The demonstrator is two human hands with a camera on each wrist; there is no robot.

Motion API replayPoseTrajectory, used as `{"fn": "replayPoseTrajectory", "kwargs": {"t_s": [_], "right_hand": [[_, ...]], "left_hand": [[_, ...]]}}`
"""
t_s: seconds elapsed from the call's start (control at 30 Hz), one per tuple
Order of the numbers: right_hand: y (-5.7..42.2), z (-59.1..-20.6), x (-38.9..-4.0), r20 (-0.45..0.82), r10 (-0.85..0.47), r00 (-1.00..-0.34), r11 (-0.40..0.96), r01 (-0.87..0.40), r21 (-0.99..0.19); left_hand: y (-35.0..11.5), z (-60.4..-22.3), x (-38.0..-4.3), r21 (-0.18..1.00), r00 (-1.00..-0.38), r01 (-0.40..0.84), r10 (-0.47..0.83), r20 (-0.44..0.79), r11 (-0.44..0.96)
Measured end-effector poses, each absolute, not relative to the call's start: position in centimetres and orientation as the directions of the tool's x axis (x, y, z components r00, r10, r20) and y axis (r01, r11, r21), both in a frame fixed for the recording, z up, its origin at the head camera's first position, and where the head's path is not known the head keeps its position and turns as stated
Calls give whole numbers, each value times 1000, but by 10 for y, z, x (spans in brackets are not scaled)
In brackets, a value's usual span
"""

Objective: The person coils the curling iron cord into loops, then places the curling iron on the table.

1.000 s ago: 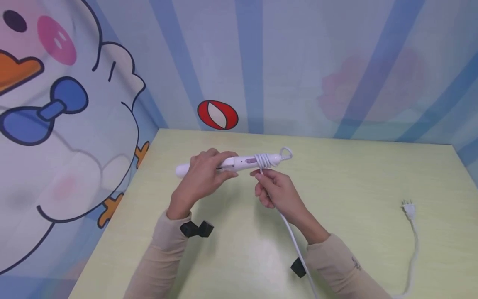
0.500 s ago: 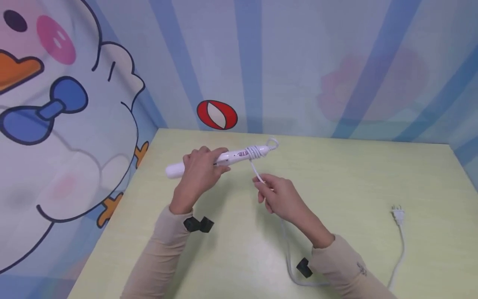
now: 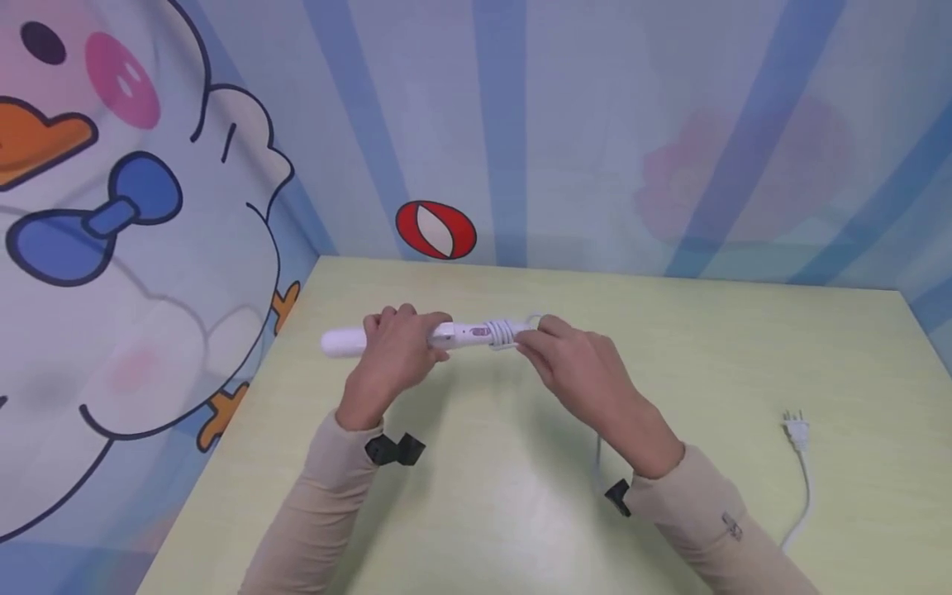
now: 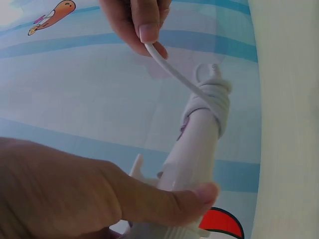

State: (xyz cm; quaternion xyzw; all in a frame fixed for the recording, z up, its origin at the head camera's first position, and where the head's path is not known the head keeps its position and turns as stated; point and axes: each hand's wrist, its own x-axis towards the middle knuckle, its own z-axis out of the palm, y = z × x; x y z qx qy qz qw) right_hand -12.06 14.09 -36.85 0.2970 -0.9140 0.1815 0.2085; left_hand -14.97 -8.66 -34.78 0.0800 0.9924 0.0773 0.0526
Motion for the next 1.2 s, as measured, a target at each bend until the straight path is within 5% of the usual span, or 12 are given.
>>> {"fn": "replayPoseTrajectory", "kwargs": {"t_s": [0.13,0.53,0.83,1.2], "right_hand": [[145,-368,-130,557,-507,-658,731,-671,-127],[158,-367,-148,509,-588,-629,602,-760,-245],[167,-369,-156,423,-606,-673,475,-733,-487],[166,-385,-160,347,-517,-782,361,-567,-740]], "left_hand": [[-88,-347,-147,145,-963,204,225,-147,968],[-93,-344,-140,216,-848,424,469,-245,879],[-98,-341,-141,329,-764,530,609,-215,781],[-101,-335,-146,475,-734,582,678,-43,660]]}}
